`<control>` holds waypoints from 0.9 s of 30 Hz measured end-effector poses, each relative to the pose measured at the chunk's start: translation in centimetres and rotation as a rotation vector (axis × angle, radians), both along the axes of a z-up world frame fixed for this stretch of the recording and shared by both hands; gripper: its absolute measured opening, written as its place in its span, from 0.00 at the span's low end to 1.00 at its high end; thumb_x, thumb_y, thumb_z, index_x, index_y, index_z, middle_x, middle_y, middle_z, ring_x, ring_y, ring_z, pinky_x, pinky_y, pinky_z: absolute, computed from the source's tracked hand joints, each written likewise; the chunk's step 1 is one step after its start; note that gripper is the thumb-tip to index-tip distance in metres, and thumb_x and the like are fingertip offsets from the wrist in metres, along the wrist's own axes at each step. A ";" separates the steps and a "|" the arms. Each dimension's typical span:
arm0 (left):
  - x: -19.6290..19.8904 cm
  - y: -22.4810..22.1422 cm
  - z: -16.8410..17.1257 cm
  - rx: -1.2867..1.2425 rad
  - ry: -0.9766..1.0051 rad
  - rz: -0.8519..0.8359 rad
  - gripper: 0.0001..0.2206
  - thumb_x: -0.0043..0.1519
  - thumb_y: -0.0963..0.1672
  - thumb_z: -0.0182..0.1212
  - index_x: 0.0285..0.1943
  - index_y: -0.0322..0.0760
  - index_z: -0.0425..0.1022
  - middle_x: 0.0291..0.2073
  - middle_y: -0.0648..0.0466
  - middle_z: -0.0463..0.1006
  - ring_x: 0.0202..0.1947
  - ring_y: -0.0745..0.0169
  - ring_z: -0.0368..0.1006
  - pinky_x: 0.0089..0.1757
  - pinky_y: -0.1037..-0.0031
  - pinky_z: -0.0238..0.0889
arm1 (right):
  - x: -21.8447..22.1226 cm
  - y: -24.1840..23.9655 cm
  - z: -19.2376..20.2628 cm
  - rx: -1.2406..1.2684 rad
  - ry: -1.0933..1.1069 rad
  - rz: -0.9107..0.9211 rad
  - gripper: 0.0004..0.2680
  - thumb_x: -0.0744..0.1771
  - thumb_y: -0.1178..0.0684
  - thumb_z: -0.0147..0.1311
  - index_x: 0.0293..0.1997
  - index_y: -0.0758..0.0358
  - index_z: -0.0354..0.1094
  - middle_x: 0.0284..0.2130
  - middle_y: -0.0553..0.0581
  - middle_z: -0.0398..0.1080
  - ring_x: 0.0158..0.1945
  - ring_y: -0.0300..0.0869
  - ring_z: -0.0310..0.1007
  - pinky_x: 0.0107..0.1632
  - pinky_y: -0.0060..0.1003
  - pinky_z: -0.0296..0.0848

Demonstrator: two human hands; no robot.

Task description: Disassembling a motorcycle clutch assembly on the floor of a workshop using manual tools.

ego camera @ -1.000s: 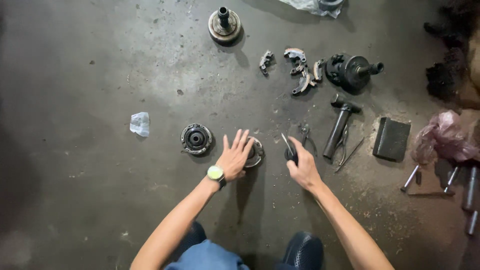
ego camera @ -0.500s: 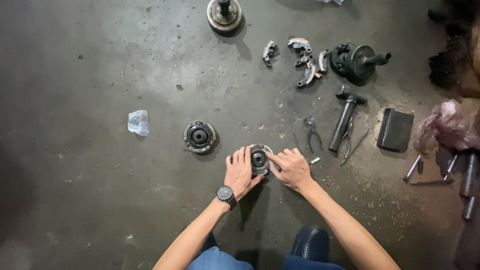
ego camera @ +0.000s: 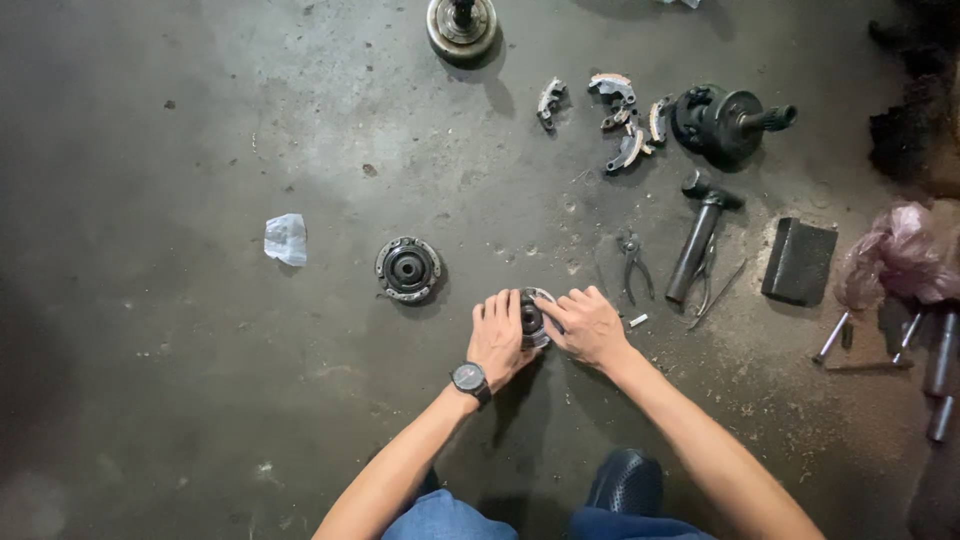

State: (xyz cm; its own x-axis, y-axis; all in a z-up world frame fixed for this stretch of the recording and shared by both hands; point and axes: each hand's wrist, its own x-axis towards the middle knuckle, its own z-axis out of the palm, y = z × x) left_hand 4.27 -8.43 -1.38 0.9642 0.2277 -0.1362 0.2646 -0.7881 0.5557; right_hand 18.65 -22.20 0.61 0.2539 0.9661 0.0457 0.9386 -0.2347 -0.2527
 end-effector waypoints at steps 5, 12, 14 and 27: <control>0.9 -0.4 -4.1 -0.159 -0.104 0.202 0.29 0.54 0.47 0.71 0.60 0.26 0.66 0.55 0.39 0.68 0.56 0.40 0.64 0.53 0.54 0.59 | 2.0 0.7 -0.5 -0.092 -0.006 0.151 0.14 0.63 0.48 0.59 0.52 0.60 0.71 0.25 0.54 0.71 0.31 0.46 0.71 0.37 0.42 0.66; 3.7 1.7 -7.0 -0.509 -0.041 0.391 0.06 0.56 0.41 0.63 0.39 0.34 0.78 0.40 0.41 0.73 0.46 0.40 0.70 0.47 0.56 0.66 | 3.0 3.9 0.1 -0.543 0.262 0.144 0.10 0.67 0.51 0.52 0.51 0.61 0.68 0.25 0.63 0.74 0.30 0.57 0.77 0.34 0.51 0.74; 3.9 1.7 -6.8 -0.551 -0.010 0.421 0.05 0.55 0.41 0.64 0.37 0.34 0.78 0.39 0.41 0.73 0.45 0.40 0.70 0.47 0.56 0.66 | 2.1 4.4 0.5 -0.565 0.323 0.070 0.10 0.66 0.52 0.52 0.51 0.60 0.68 0.25 0.65 0.74 0.30 0.59 0.77 0.34 0.53 0.74; 2.8 1.5 -7.0 -0.459 -0.195 0.395 0.05 0.55 0.40 0.64 0.38 0.35 0.79 0.37 0.44 0.74 0.43 0.42 0.71 0.46 0.58 0.66 | -2.1 0.5 -5.3 0.023 1.581 -1.258 0.08 0.67 0.56 0.54 0.45 0.70 0.75 0.22 0.53 0.70 0.20 0.38 0.66 0.24 0.36 0.66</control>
State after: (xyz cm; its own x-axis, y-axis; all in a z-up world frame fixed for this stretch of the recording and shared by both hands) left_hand 7.04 -6.92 -8.36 0.8365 0.5311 -0.1351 0.3467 -0.3219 0.8810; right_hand 16.51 -21.67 -4.71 0.4753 0.2567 -0.8416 -0.7182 -0.4393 -0.5396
